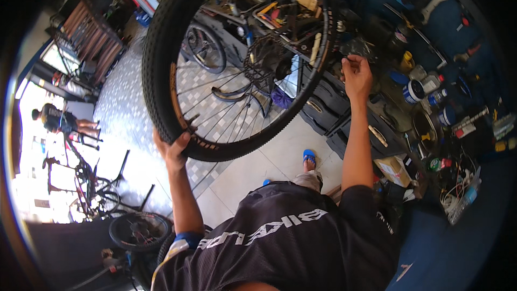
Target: The person inflates a bicycle tire using a floor pump, then removes the valve cap. They walk to a workbench, retrieve a tool, and return to a red bicycle mounted on a stand. The person uses a screwdriver to adjust the seat post and pedals.
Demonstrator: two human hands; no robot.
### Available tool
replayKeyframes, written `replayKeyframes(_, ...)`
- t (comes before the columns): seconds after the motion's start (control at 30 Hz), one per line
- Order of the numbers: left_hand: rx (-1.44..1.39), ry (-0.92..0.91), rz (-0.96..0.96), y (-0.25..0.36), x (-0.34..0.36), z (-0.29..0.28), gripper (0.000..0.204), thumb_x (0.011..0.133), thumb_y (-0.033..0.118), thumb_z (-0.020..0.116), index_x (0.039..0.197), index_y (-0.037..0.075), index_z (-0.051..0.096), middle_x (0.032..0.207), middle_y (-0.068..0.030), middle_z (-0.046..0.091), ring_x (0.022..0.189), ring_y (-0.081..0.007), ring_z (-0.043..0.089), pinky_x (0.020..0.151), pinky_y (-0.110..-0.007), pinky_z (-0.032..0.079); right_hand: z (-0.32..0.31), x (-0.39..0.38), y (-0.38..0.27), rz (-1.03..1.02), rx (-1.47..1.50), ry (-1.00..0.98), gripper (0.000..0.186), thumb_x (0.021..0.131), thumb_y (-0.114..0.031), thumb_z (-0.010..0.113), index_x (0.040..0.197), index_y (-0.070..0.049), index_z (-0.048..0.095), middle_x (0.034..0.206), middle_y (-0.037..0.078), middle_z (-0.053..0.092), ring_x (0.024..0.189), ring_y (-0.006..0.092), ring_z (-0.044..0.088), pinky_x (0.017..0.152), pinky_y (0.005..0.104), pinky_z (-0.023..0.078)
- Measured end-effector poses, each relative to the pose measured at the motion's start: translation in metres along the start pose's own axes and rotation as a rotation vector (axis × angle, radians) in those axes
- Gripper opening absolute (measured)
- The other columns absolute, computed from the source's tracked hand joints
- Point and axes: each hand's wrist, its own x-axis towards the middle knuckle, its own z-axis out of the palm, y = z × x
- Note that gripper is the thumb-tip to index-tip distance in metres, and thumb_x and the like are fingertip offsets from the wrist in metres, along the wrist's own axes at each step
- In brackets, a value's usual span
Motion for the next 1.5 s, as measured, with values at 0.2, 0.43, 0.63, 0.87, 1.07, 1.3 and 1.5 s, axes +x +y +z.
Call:
replayKeyframes(0.2,0.091,-0.090,0.069,0.008,0.026,-0.020,0.055,0.068,0.017,0.087,0.114,0.001,0.063,0.092,-0.0025,0.064,0.078,-0.0130,0.060,0.073,-0.027,0.050,0.088,-0.117,-0.103,-0.024,0.307,-0.567,0.022,0.096,-0.005,0.073,0.118,-0.002,0.068,0.098,0.003,0.072,0.085,0.0092,0.069,0.066,0.0244,0.057)
replayKeyframes(0.43,0.122,-0.039,0.038,0.001,0.002,-0.025,0.044,0.070,0.007,0.083,0.108,0.002,0.062,0.092,-0.0017,0.065,0.079,-0.0115,0.059,0.073,-0.028,0.049,0.197,-0.196,-0.123,0.323,0.596,-0.987,0.025,0.098,-0.009,0.072,0.120,0.003,0.067,0.096,0.007,0.069,0.068,0.0111,0.068,0.044,0.0228,0.049)
replayKeyframes(0.63,0.096,-0.006,-0.018,-0.007,-0.011,-0.025,0.044,0.072,0.007,0.083,0.110,0.002,0.061,0.089,-0.0020,0.066,0.078,-0.0114,0.059,0.072,-0.028,0.050,0.206,-0.210,-0.122,0.470,0.630,-1.022,0.024,0.101,-0.012,0.070,0.119,0.004,0.066,0.093,0.008,0.070,0.054,0.0108,0.064,0.038,0.0215,0.042)
replayKeyframes(0.87,0.079,0.005,-0.037,-0.007,-0.018,-0.025,0.044,0.074,0.005,0.082,0.112,0.002,0.060,0.090,-0.0019,0.066,0.077,-0.0108,0.061,0.070,-0.028,0.051,0.209,-0.209,-0.124,0.390,0.458,-1.088,0.030,0.105,-0.029,0.068,0.111,0.001,0.068,0.089,0.004,0.068,0.054,0.0101,0.064,0.041,0.0224,0.040)
replayKeyframes(1.07,0.129,-0.024,0.018,-0.004,-0.023,-0.020,0.042,0.075,0.006,0.080,0.110,0.003,0.059,0.089,-0.0017,0.065,0.075,-0.0105,0.058,0.068,-0.028,0.049,0.215,-0.220,-0.110,0.244,0.352,-0.998,0.057,0.104,-0.053,0.060,0.097,0.002,0.068,0.087,0.005,0.069,0.061,0.0125,0.067,0.052,0.0265,0.050)
replayKeyframes(1.3,0.158,-0.013,0.052,0.000,-0.033,-0.013,0.041,0.073,0.006,0.078,0.109,0.003,0.059,0.086,-0.0014,0.065,0.076,-0.0104,0.057,0.069,-0.028,0.049,0.186,-0.208,-0.119,0.172,0.502,-1.200,0.033,0.109,-0.033,0.058,0.110,-0.001,0.067,0.098,0.005,0.067,0.066,0.0099,0.067,0.052,0.0213,0.050)
replayKeyframes(1.5,0.206,-0.034,0.070,0.009,-0.040,-0.007,0.039,0.073,0.006,0.078,0.107,0.003,0.059,0.084,-0.0011,0.064,0.076,-0.0101,0.057,0.069,-0.028,0.048,0.186,-0.223,-0.109,0.178,0.487,-1.059,0.029,0.107,-0.032,0.063,0.111,-0.003,0.066,0.095,0.003,0.069,0.068,0.0085,0.068,0.048,0.0221,0.047)
